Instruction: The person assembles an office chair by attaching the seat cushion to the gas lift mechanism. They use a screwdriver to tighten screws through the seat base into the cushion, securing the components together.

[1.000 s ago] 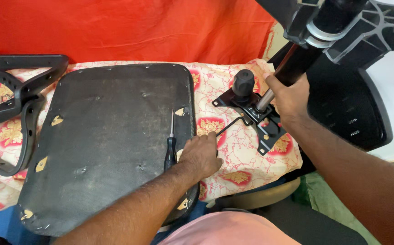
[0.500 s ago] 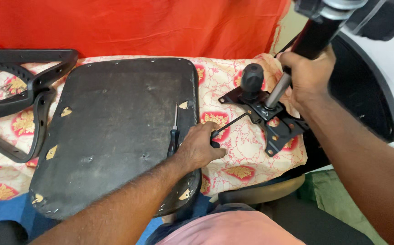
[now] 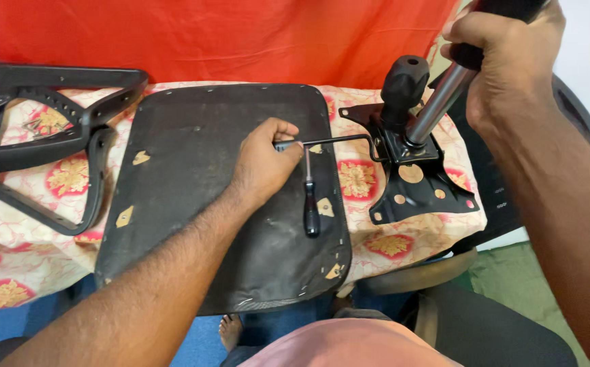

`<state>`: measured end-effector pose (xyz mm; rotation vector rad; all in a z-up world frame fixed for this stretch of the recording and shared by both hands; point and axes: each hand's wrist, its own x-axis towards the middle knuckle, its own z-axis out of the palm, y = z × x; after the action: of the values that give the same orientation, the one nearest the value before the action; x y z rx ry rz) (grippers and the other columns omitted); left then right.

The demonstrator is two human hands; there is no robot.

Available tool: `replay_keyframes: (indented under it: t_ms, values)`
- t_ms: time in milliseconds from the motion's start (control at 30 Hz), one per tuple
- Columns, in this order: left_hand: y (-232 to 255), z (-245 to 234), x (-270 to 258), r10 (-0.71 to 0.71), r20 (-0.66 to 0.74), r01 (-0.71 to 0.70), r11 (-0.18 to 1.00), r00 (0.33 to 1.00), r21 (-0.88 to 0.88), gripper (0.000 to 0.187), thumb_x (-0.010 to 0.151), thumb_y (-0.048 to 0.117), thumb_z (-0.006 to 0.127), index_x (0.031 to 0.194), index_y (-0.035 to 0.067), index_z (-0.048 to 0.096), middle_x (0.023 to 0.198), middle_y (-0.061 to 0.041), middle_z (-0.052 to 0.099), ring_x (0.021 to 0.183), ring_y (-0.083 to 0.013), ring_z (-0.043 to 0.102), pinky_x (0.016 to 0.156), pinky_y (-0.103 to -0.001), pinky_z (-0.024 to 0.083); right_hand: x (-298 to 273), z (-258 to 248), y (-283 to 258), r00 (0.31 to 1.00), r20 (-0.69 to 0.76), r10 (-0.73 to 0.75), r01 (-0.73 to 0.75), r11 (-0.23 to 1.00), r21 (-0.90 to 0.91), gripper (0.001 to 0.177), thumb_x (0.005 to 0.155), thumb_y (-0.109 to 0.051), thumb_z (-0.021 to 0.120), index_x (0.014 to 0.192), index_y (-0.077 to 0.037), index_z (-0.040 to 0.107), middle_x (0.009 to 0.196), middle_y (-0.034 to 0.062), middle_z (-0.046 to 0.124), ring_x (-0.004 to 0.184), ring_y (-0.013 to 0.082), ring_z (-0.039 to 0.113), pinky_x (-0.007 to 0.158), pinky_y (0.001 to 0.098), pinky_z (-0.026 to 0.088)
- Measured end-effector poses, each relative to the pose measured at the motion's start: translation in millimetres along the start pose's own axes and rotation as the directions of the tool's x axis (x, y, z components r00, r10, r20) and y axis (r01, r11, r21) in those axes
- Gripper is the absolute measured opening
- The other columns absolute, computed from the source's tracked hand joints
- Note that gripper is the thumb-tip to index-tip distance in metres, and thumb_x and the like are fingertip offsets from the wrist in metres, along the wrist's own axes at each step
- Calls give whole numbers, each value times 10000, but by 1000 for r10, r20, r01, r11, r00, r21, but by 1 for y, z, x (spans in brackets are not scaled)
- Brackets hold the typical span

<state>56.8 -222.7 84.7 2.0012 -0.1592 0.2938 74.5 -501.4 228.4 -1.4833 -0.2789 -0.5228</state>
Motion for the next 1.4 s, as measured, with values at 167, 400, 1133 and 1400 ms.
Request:
replay_keyframes:
  t_ms: [167,400,1133,1400]
  values:
    - [-35,-87,-8,85,-186,-71,994,979,78,219,851,175,770,1011,38,708,947,-101,740,899,-202,715,836,-342,554,-29,88,-26,998,61,28,-32,997,64,298,768,88,731,1013,-43,622,901,61,665,801,203,692,721,372,583]
    - [-79,-205,-26,-174,-172,193,976,969,96,253,879,279,678,1014,70,725,906,-83,767,885,-195,735,826,-345,553,-49,197,-13,951,289,109,-163,972,169,315,770,114,697,1042,-17,609,896,109,648,820,247,671,796,387,579]
    - [-171,-259,-24,-534,-124,518,844,836,-142,447,893,332,748,1175,6,628,863,-100,738,716,-142,712,678,-300,572,-48,279,40,829,437,350,-410,911,48,412,718,116,742,1055,-67,593,967,38,642,923,195,658,839,376,577]
    - [-185,-245,-24,-565,-130,553,824,814,-118,520,891,403,766,1181,-6,628,867,-115,733,727,-149,698,681,-296,557,-68,270,41,840,436,322,-302,946,-116,390,731,27,800,1068,-71,630,1002,52,685,993,179,673,924,357,541]
